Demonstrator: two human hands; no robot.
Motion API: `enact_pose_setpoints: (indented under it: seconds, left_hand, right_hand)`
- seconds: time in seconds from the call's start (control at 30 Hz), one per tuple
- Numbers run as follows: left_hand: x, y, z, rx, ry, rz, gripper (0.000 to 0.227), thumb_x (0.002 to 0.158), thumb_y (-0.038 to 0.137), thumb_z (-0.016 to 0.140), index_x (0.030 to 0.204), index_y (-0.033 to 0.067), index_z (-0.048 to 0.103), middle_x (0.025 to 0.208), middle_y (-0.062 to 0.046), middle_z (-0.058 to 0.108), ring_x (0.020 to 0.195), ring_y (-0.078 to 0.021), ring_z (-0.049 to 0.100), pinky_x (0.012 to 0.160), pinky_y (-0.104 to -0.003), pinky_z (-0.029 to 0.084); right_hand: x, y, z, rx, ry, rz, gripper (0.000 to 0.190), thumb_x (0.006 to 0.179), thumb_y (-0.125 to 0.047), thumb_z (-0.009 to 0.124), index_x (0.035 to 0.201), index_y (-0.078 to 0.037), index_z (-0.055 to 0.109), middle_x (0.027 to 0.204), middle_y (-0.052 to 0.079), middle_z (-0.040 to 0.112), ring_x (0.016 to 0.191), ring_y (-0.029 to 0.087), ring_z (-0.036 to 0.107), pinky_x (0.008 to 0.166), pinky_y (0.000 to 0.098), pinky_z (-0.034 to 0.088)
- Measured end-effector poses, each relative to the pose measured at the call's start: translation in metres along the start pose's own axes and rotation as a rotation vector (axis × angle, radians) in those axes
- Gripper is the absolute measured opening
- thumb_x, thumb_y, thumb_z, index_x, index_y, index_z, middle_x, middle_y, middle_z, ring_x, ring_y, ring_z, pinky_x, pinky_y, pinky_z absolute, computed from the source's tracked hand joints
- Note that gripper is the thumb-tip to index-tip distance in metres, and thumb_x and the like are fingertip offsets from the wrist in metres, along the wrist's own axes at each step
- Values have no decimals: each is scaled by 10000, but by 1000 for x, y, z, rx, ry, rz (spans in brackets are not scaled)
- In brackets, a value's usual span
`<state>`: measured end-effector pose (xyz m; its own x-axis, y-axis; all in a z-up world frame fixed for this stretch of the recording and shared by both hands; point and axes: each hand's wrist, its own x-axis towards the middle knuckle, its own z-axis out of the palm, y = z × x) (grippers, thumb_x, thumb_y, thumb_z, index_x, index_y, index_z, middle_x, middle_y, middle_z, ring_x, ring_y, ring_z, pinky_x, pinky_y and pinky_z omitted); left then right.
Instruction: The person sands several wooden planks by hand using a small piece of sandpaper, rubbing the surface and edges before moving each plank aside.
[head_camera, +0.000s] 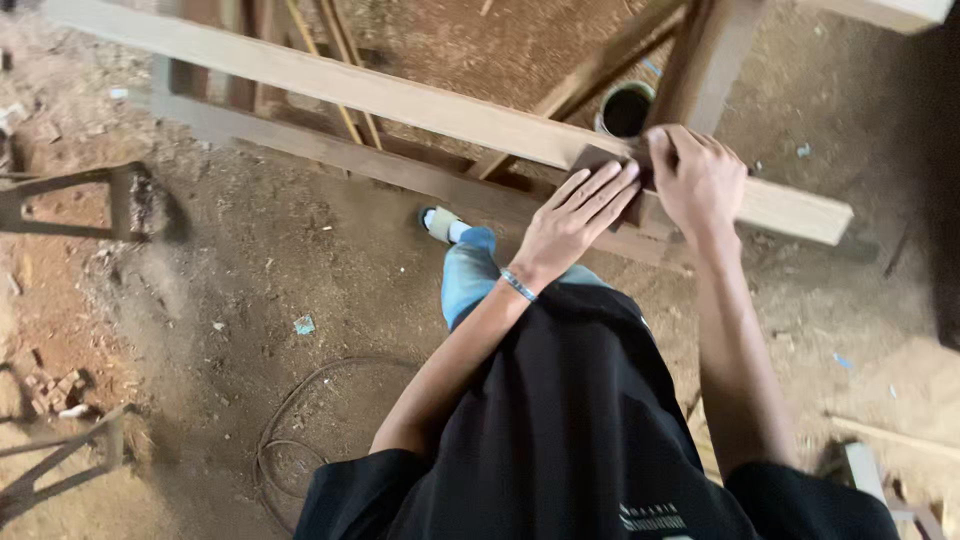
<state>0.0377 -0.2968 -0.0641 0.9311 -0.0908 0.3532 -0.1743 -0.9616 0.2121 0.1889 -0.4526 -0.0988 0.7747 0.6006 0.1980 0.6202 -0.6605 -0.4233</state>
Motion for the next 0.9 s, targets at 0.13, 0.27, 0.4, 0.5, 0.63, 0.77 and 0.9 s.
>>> enact_pose_setpoints:
  seconds: [0.13,0.27,0.4,0.5,0.63,0.77,0.9]
  left_hand:
    - [-26,-64,-4,-97,159,-96,448,1109,11,580,1499,232,553,1565,51,534,1488,-118,499,1306,-322,430]
    - [-72,-143,-40,224,20,-474,533,1010,-45,560,1498,165,521,1588,-72,483,1480,-241,445,1263,-415,369]
    - [-77,-156,-36,25,268,-660,635,975,-111,481,1580,66,394,1624,-168,389,1533,-339,359,1306,-467,296]
    - [-54,-116,-8,-57,260,-571,635,972,-111,439,1570,98,418,1631,-141,406,1541,-323,378,1320,-438,312]
    - [-50,-63,0,-89,-31,-161,547,982,23,582,1515,121,509,1582,-72,508,1483,-238,474,1277,-408,343]
    - [-59,-133,-9,91,-145,-250,472,1070,66,557,1523,181,491,1563,-78,499,1436,-233,470,1213,-384,330]
    - [-87,-198,-22,278,60,-553,767,873,-159,462,1586,87,323,1638,-107,390,1356,-250,556,1102,-378,447]
  right_hand:
    - [-1,4,1,-15,-69,65,347,1217,-298,517,1012,-150,754,810,28,734,613,173,647,582,336,499]
    - [-1,5,6,3,78,-58,340,1203,-292,543,986,-145,759,844,18,743,618,132,641,588,297,501]
    - [4,5,8,-4,-83,117,323,1172,-295,558,981,-112,742,803,52,732,577,201,659,537,349,510]
    - [2,-4,-4,-11,58,-4,269,1147,-265,580,981,-121,735,864,78,741,726,248,709,713,391,555]
    - [2,-13,-9,-20,72,-16,268,1144,-289,586,988,-139,745,880,81,745,744,267,708,705,398,552]
    - [9,4,3,-53,-97,92,306,1136,-318,545,1015,-118,742,812,73,732,618,251,678,632,386,539]
    - [-2,8,10,-70,7,16,308,1184,-284,547,1005,-148,758,856,50,746,665,198,688,670,359,546]
